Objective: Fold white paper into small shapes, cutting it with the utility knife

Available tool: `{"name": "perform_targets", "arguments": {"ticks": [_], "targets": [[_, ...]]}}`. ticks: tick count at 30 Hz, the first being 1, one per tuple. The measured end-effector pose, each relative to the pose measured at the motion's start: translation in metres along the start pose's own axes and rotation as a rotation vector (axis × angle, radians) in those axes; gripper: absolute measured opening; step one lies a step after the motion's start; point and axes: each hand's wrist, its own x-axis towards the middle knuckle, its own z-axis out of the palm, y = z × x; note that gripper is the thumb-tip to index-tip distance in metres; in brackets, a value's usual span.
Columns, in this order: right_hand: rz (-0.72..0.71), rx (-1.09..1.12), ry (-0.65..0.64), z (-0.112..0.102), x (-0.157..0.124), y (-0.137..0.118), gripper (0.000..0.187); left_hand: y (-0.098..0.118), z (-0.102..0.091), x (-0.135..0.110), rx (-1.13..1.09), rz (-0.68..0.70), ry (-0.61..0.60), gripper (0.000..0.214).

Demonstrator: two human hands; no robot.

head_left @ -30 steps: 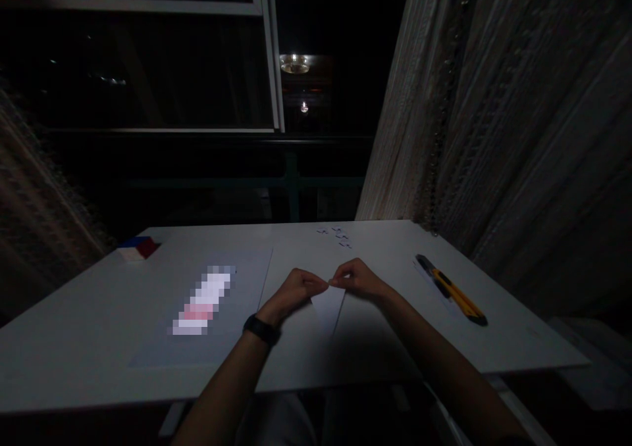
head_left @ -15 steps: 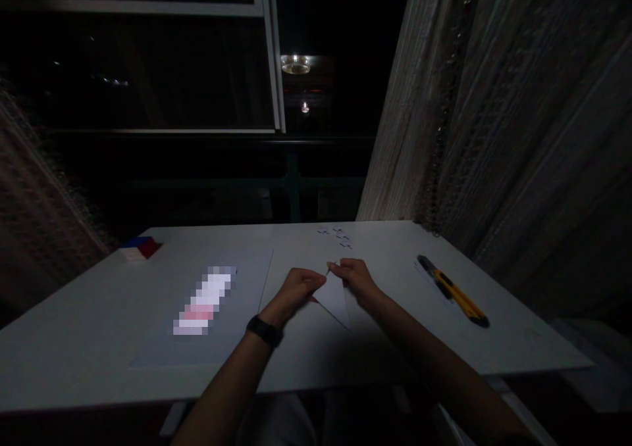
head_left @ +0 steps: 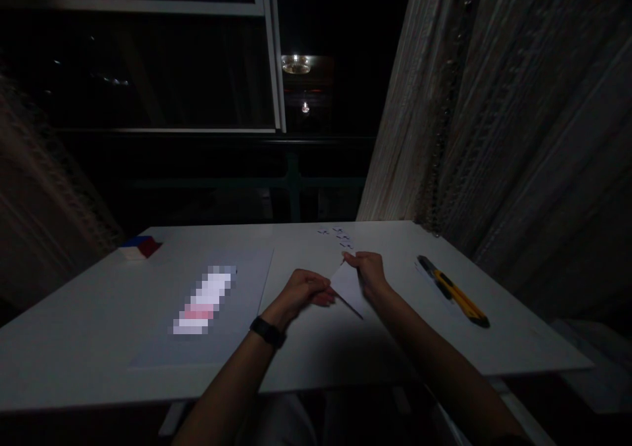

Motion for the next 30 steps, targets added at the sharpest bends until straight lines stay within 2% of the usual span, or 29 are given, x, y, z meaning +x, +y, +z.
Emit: {"name": "perform_targets", "arguments": {"ticks": [3, 5, 9, 13, 17, 20, 22, 24, 27, 30], "targets": [[-0.032, 0.057, 0.140, -0.013, 0.010, -0.007, 0.039, 0.000, -0.002, -0.001, 0.017, -0.023, 0.024, 0.030], [-0.023, 0.042, 0.140, -0.018, 0.015, -0.007, 0.040, 0.001, -0.003, -0.001, 0.004, -0.016, 0.071, 0.031], [-0.006, -0.027, 0.006, -0.011, 0.011, 0.004, 0.039, 0.004, 0.000, -0.002, 0.045, 0.031, 0.097, 0.040], [-0.059, -0.104, -0.072, 0.004, 0.000, 0.012, 0.041, 0.006, 0.005, -0.004, 0.251, 0.076, 0.092, 0.039], [0.016, -0.018, -0.223, 0.008, -0.008, 0.008, 0.038, 0.003, 0.003, 0.001, 0.401, 0.204, 0.210, 0.037], [0.106, 0.029, -0.390, 0.008, -0.013, 0.006, 0.060, -0.004, -0.002, 0.008, 0.415, 0.317, 0.287, 0.036], [0.125, 0.023, -0.471, 0.009, -0.015, 0.009, 0.066, -0.008, -0.005, 0.012, 0.435, 0.357, 0.324, 0.036], [0.114, 0.016, -0.509, 0.011, -0.016, 0.012, 0.066, -0.010, -0.006, 0.013, 0.455, 0.376, 0.351, 0.037], [0.075, -0.010, -0.494, 0.012, -0.014, 0.015, 0.062, -0.011, -0.006, 0.012, 0.471, 0.381, 0.372, 0.039], [0.068, -0.016, -0.485, 0.012, -0.013, 0.015, 0.061, -0.010, -0.005, 0.010, 0.511, 0.381, 0.350, 0.040]]}}
